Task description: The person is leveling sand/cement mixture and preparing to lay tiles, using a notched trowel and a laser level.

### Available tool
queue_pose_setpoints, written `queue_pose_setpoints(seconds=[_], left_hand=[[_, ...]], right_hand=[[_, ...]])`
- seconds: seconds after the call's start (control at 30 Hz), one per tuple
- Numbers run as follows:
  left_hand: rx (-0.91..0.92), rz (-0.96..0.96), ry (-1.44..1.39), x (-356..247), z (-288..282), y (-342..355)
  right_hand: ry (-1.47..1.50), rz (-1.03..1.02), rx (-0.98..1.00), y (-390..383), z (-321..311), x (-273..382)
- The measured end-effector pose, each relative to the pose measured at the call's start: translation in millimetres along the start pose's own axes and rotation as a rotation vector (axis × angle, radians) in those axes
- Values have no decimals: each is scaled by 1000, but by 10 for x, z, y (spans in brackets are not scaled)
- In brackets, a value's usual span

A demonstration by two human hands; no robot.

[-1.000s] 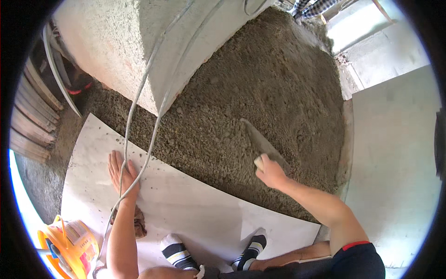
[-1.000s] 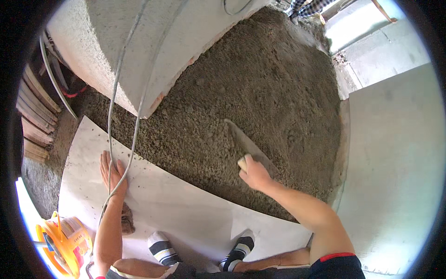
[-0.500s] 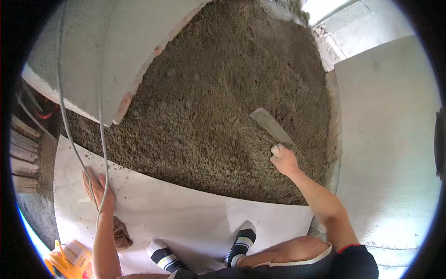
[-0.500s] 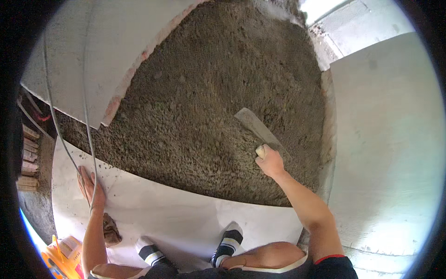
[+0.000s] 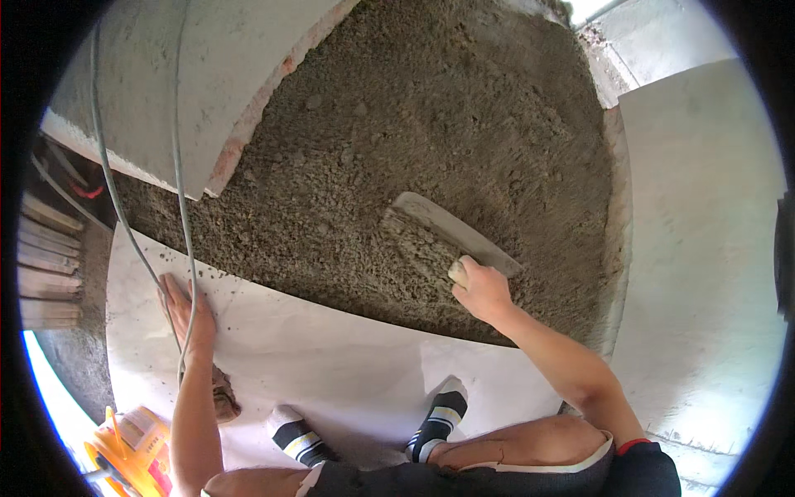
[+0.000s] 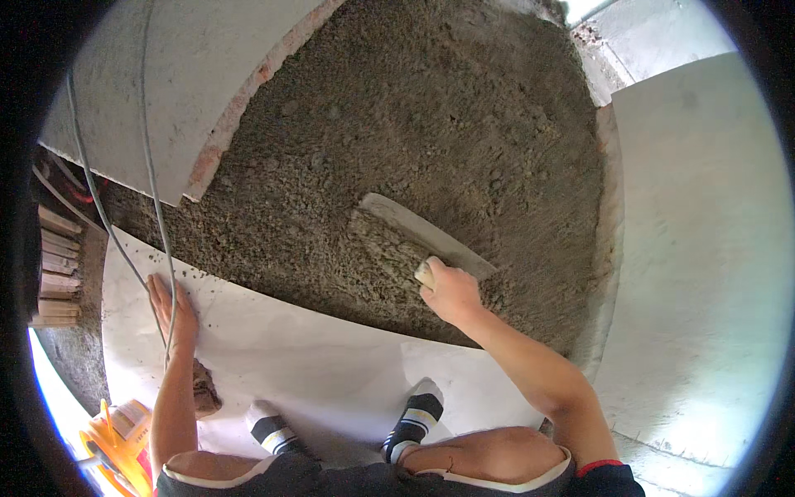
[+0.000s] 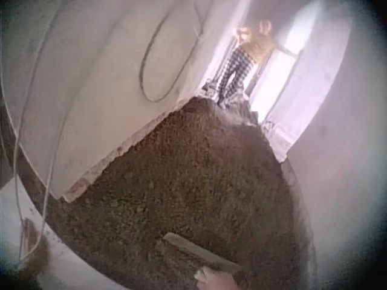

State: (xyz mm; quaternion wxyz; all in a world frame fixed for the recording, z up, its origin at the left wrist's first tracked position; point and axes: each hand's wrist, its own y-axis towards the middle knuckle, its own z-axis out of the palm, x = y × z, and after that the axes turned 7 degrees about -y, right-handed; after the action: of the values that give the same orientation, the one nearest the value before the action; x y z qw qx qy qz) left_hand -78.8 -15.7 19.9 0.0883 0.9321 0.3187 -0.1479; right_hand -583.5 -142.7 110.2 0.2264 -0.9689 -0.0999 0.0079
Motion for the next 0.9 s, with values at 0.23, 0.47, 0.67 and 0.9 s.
queue_pose_setpoints(seconds=[0.23,0.47,0.67,0.9], left_hand=[[19,-9,-17,-230,-37,127],[113,-146,-119,-199,-224,-12],[47,-87,-134,-66,-157,-40],[106,-74,-22,-199,-111,118]], right_hand=[[-1,-191,-62,292,-242,785],[-19,-250,62,81,-126,485],[-142,-109,187,-253,-436,-41],[346,-267,-79,-193,-510,582]])
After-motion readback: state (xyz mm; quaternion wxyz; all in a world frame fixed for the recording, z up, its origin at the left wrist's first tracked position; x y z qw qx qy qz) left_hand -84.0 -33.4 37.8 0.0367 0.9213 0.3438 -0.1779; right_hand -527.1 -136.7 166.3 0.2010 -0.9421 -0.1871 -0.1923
